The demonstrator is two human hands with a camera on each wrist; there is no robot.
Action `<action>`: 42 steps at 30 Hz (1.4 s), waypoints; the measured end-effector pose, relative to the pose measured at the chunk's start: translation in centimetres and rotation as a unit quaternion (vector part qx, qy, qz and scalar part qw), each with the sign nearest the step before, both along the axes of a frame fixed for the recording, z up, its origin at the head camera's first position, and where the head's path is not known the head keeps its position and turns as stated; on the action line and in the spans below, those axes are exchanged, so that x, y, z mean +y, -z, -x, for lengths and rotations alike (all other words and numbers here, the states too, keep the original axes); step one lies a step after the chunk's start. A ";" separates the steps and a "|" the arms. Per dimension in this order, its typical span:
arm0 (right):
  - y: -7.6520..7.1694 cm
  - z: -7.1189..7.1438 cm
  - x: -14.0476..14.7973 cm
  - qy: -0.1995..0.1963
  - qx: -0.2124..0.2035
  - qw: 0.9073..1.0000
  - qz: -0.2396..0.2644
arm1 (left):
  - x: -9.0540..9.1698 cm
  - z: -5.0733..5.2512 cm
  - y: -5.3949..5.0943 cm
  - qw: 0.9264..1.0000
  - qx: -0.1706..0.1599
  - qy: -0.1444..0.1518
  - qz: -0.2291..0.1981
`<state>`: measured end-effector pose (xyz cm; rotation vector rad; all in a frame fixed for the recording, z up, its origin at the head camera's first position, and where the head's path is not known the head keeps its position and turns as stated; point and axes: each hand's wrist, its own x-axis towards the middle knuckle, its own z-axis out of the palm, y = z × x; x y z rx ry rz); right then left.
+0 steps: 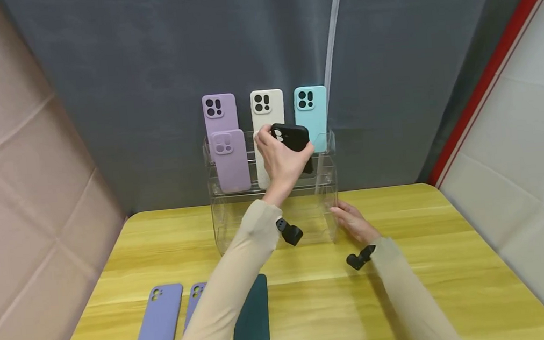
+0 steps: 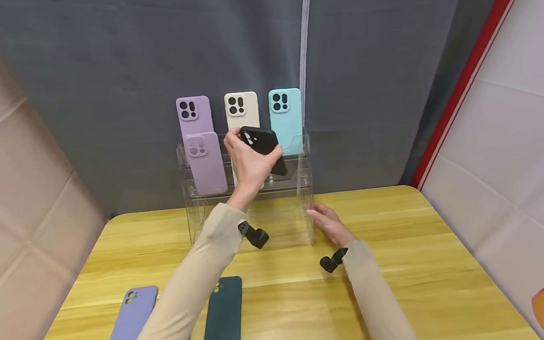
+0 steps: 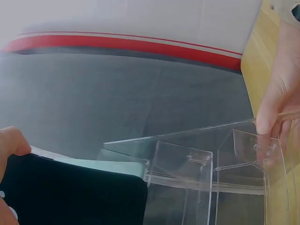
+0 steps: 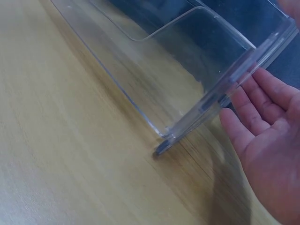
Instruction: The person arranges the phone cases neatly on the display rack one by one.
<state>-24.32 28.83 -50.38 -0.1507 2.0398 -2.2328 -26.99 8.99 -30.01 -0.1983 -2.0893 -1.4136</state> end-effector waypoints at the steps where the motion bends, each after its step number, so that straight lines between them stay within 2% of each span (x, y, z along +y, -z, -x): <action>1: 0.0 0.0 -0.1 0.001 -0.001 1.000 0.005 | 0.5 0.2 0.1 1.000 -0.002 -0.003 -0.003; 4: 0.1 0.1 -0.1 0.013 -0.007 1.000 0.024 | 2.1 0.9 0.3 1.000 -0.012 -0.009 0.001; 8: 0.1 0.0 -0.1 0.025 -0.018 0.999 0.023 | 3.7 1.7 0.5 1.000 -0.025 -0.014 0.010; 11: 0.0 0.0 -0.1 0.021 -0.016 1.000 0.007 | 4.2 2.2 0.4 0.999 -0.034 -0.028 0.008; 15: -0.1 0.2 -0.3 0.026 -0.019 0.999 0.010 | 4.6 2.6 0.3 0.998 -0.047 -0.042 0.014; 21: 0.2 0.3 -0.4 0.039 -0.021 0.999 0.011 | 5.4 2.9 0.1 0.996 -0.069 -0.045 0.043; 25: 0.3 0.4 -0.3 0.036 -0.015 0.999 0.015 | 5.6 3.0 0.5 0.990 -0.100 -0.038 0.097; 29: 0.3 0.4 -0.3 0.036 -0.012 0.999 0.016 | 5.8 3.1 1.0 0.983 -0.113 -0.034 0.139; 32: 0.2 0.4 -0.3 0.035 -0.020 0.999 0.021 | 6.0 3.3 1.3 0.982 -0.116 -0.037 0.148; 38: 0.3 0.4 -0.5 0.040 -0.019 0.999 0.023 | 6.2 3.4 1.7 0.973 -0.139 -0.043 0.181; 42: 0.4 0.3 -0.5 0.040 -0.016 0.999 0.025 | 6.6 3.5 1.9 0.969 -0.138 -0.048 0.200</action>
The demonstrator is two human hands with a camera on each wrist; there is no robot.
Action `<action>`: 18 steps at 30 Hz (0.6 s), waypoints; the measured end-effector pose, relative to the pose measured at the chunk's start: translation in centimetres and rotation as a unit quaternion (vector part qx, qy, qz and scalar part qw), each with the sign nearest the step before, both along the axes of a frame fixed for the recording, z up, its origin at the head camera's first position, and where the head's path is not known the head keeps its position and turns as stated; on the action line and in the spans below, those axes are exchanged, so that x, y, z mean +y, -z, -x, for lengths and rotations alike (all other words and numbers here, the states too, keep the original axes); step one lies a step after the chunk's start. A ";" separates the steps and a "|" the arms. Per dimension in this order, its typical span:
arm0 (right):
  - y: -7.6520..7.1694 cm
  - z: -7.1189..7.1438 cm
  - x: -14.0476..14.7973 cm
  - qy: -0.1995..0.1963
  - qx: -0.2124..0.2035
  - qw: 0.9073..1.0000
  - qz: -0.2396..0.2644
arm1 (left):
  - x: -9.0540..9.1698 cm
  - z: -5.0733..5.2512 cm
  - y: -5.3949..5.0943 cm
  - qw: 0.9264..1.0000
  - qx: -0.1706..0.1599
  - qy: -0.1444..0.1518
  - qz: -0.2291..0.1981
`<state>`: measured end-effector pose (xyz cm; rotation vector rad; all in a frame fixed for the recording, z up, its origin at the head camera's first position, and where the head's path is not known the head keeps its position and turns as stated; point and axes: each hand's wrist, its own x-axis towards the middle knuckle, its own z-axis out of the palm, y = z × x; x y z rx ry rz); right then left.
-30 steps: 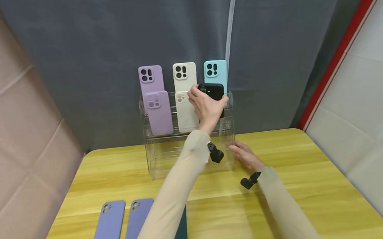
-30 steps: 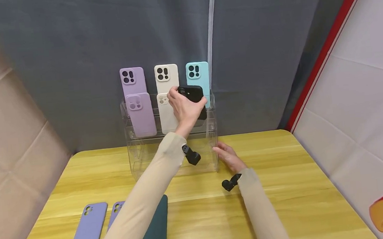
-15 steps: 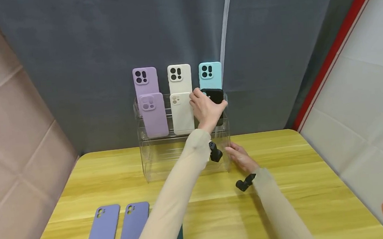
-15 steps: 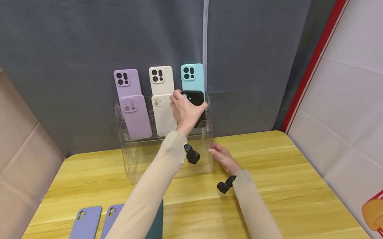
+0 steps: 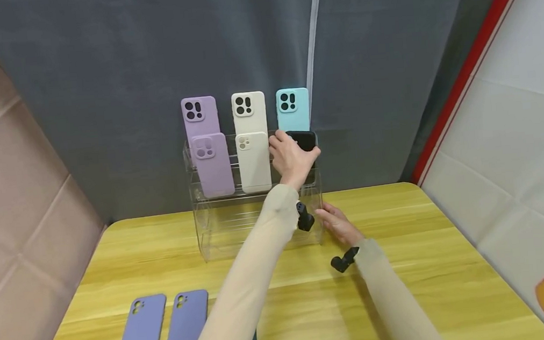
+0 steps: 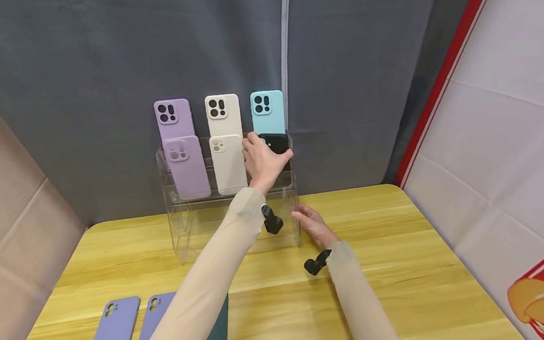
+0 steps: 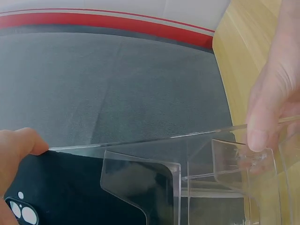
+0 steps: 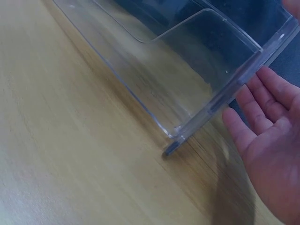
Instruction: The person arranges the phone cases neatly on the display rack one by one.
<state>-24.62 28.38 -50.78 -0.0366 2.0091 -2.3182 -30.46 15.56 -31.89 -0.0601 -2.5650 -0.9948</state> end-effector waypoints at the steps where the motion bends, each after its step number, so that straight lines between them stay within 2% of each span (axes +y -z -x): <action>1: 0.0 0.0 -0.1 -0.001 0.001 1.000 0.000 | 0.0 0.0 0.0 1.000 0.001 -0.001 0.006; 10: 0.4 0.1 -0.5 0.010 0.012 1.000 0.015 | -0.2 0.1 0.5 0.999 -0.014 -0.004 0.032; 14: 0.3 0.1 -0.4 0.011 0.009 1.000 0.009 | -0.5 0.2 0.9 1.000 -0.012 0.013 0.011; 18: 0.3 0.2 -0.3 0.020 -0.002 1.000 0.010 | -1.1 0.4 1.1 0.999 0.009 0.047 -0.021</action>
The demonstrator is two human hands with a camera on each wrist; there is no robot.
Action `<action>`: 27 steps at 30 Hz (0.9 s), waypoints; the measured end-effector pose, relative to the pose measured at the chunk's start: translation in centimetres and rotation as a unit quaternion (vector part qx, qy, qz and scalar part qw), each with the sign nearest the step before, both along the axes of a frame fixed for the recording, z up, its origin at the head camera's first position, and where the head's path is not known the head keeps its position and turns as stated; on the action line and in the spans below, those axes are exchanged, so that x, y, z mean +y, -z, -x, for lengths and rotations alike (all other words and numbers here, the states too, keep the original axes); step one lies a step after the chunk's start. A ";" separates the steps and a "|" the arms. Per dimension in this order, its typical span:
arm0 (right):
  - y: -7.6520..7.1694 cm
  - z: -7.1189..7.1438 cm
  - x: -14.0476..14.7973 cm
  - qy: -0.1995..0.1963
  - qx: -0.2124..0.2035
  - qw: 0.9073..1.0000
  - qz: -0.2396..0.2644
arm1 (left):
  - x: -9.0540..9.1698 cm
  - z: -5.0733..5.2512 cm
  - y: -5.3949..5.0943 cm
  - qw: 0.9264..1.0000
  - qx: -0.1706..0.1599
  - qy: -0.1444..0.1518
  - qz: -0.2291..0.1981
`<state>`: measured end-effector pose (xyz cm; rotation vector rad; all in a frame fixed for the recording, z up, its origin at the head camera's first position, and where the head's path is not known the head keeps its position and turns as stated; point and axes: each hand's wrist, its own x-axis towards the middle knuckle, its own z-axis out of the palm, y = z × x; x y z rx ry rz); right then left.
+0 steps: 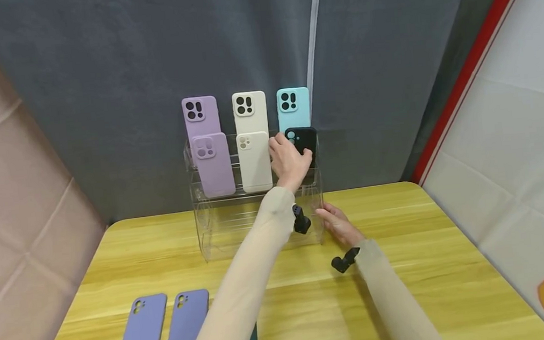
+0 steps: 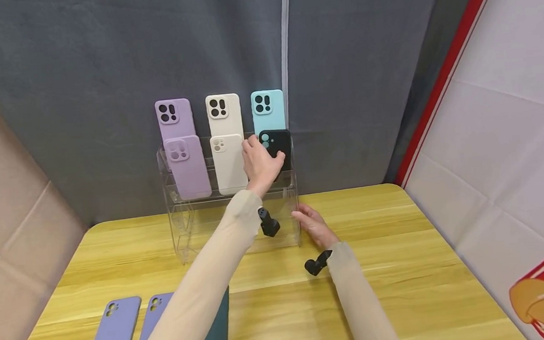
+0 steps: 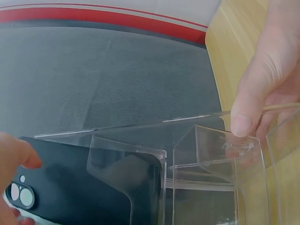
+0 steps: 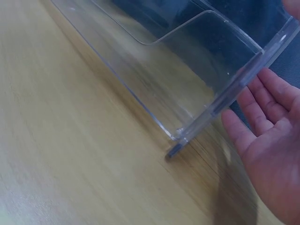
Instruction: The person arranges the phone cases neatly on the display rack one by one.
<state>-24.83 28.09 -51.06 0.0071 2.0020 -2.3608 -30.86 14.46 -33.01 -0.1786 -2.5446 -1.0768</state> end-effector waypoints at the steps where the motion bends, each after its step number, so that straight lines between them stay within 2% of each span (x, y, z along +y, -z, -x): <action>1: 0.0 0.1 0.0 0.001 -0.002 1.000 0.002 | -0.3 0.0 0.0 1.000 0.006 0.009 -0.010; 6: 0.0 0.1 -0.1 -0.003 0.002 1.000 0.014 | -1.8 0.1 0.0 0.997 0.032 0.048 -0.045; 10: 0.1 0.0 0.0 -0.014 0.012 0.999 0.027 | -3.2 -0.2 0.2 0.995 0.041 0.070 -0.057; 16: 0.3 0.1 0.1 -0.021 0.017 0.999 0.034 | -5.2 -0.8 0.7 0.995 0.033 0.074 -0.051; 27: 0.2 0.2 0.2 -0.027 0.017 0.999 0.032 | -8.1 -2.0 1.6 0.995 0.054 0.067 -0.046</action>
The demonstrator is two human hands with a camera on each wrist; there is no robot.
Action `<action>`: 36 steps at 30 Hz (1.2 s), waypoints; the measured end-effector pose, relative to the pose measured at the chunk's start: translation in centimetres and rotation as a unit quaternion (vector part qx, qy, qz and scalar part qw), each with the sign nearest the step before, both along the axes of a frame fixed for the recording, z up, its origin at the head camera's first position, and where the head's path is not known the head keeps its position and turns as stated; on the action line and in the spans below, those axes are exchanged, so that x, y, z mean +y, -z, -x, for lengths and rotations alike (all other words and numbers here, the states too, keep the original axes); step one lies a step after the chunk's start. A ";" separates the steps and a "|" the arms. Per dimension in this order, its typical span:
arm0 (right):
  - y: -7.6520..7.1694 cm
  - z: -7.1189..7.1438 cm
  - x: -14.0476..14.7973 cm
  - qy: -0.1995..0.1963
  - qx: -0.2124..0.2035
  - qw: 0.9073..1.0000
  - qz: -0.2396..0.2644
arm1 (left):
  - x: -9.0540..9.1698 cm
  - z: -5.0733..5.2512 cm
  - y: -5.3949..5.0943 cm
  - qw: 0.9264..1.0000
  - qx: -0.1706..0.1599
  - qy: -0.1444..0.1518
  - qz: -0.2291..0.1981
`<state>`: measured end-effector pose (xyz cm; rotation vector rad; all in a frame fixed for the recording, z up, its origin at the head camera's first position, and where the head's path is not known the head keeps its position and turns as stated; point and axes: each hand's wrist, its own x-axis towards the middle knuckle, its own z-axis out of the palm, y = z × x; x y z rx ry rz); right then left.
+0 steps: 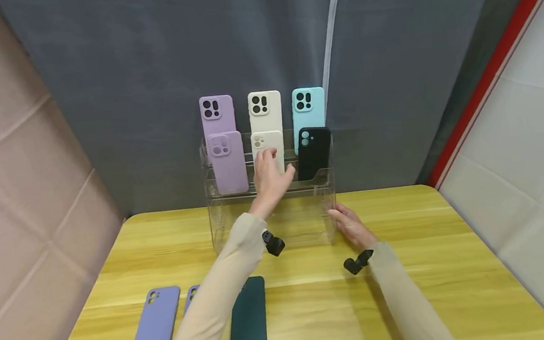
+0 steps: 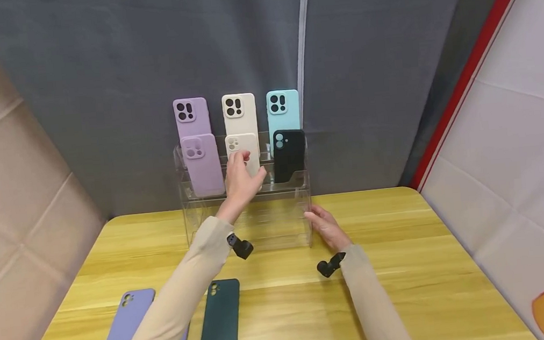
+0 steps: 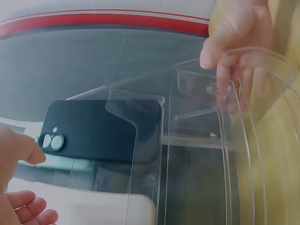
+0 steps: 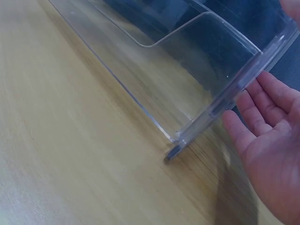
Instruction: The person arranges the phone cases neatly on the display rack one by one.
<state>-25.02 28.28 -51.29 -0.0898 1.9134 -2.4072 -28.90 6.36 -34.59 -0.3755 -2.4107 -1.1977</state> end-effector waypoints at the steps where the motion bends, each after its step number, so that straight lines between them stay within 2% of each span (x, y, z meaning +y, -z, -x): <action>1: 0.0 0.0 0.0 0.001 0.000 1.000 0.001 | -0.3 -0.1 0.1 1.000 0.000 0.000 -0.003; 8: -0.1 0.0 0.2 -0.004 0.005 1.000 -0.020 | -2.6 -0.7 0.9 1.000 -0.008 0.010 -0.017; 17: 0.0 0.2 0.2 -0.008 0.010 1.000 -0.021 | -5.3 -1.9 2.2 1.000 -0.022 0.005 -0.016; 26: 0.2 0.3 0.3 -0.017 0.009 0.999 -0.035 | -8.6 -3.1 4.2 1.000 0.012 0.007 -0.010; 31: 0.0 0.2 0.3 -0.017 -0.001 0.999 -0.047 | -10.6 -4.0 5.0 1.000 -0.003 -0.008 0.014; 36: -0.4 -0.1 0.4 -0.036 0.006 0.998 -0.047 | -12.6 -5.1 5.8 0.999 -0.016 -0.026 0.020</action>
